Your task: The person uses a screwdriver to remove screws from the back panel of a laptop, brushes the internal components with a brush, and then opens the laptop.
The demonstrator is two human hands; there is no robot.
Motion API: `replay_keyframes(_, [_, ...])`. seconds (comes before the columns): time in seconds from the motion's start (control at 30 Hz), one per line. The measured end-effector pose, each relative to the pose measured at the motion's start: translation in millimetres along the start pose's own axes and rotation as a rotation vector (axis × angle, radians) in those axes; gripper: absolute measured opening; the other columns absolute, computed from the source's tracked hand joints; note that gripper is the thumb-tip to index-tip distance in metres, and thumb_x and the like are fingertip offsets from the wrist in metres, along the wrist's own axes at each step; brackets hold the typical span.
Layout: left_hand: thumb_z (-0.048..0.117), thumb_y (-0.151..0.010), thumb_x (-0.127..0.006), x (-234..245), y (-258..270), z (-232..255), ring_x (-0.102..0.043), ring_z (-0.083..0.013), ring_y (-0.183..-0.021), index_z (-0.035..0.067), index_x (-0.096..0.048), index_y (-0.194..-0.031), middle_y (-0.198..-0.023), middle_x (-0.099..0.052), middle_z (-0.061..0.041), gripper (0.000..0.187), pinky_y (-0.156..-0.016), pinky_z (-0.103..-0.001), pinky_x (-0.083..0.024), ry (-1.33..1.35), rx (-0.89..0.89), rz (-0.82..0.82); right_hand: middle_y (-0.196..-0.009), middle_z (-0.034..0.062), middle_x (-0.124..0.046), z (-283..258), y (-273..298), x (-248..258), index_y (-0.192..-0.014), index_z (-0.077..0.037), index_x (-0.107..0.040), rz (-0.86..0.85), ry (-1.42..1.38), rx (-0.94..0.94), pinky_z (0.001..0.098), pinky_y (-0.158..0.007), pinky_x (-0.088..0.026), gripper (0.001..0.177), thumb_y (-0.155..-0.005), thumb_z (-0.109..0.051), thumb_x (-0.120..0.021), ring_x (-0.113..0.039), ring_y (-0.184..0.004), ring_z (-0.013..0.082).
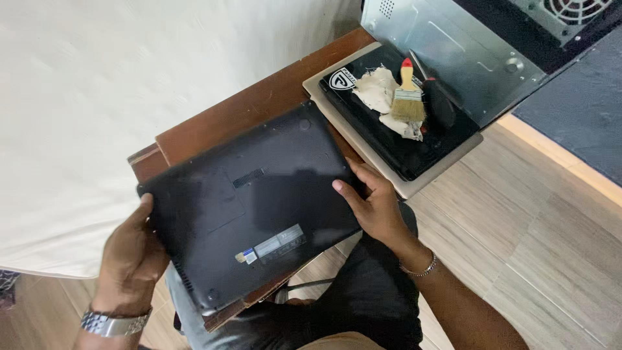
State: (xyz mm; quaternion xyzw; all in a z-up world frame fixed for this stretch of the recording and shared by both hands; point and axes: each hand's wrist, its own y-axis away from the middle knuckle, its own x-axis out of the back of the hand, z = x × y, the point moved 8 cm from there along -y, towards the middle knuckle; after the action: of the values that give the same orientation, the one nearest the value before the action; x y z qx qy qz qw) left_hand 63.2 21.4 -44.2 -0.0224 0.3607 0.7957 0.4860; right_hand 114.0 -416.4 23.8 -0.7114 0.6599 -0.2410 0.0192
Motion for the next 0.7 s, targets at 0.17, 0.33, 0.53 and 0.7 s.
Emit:
replay_keyframes(0.17, [0.037,-0.119,-0.053,11,-36,-10,-0.071,-0.0143,-0.138,0.017,-0.069,-0.148,-0.151,-0.074,-0.002,0.039,-0.123,-0.038,-0.055,-0.017,0.009,0.005,-0.122,0.0105,-0.078,-8,-12,-5,-0.146,-0.002,-0.074,-0.031,0.123,-0.010,0.0344,-0.099,-0.059,0.061,-0.108,-0.049,-0.067,-0.075,-0.115,0.0225])
replay_keyframes(0.33, [0.041,-0.120,-0.048,4,-33,-15,-0.068,-0.0211,-0.139,0.011,-0.066,-0.150,-0.154,-0.071,-0.008,0.046,-0.123,-0.044,-0.053,-0.080,0.041,-0.008,-0.132,0.0114,-0.081,-7,-18,-9,-0.143,-0.006,-0.072,-0.113,0.311,-0.016,0.0443,-0.099,-0.059,0.070,-0.101,-0.063,-0.069,-0.077,-0.123,0.0325])
replay_keyframes(0.53, [0.018,-0.117,-0.065,-3,-30,7,-0.075,-0.0256,-0.099,-0.001,-0.073,-0.121,-0.116,-0.080,-0.019,0.020,-0.089,-0.042,-0.063,-0.214,-0.218,0.015,-0.146,0.0102,-0.079,-6,3,-4,-0.154,-0.010,-0.066,-0.150,0.299,-0.177,0.0398,-0.109,-0.052,0.074,-0.097,-0.058,-0.073,-0.074,-0.135,0.0291])
replay_keyframes(0.7, [0.028,-0.111,-0.073,-52,-21,78,-0.061,-0.0142,-0.087,0.010,-0.087,-0.132,-0.105,-0.072,0.000,0.030,-0.070,-0.035,-0.046,-0.874,-0.283,0.097,-0.083,-0.0044,-0.055,39,97,-23,-0.095,-0.016,-0.067,0.013,-0.313,-0.550,0.0289,-0.070,-0.040,0.023,-0.103,-0.029,-0.085,-0.052,-0.076,0.0098])
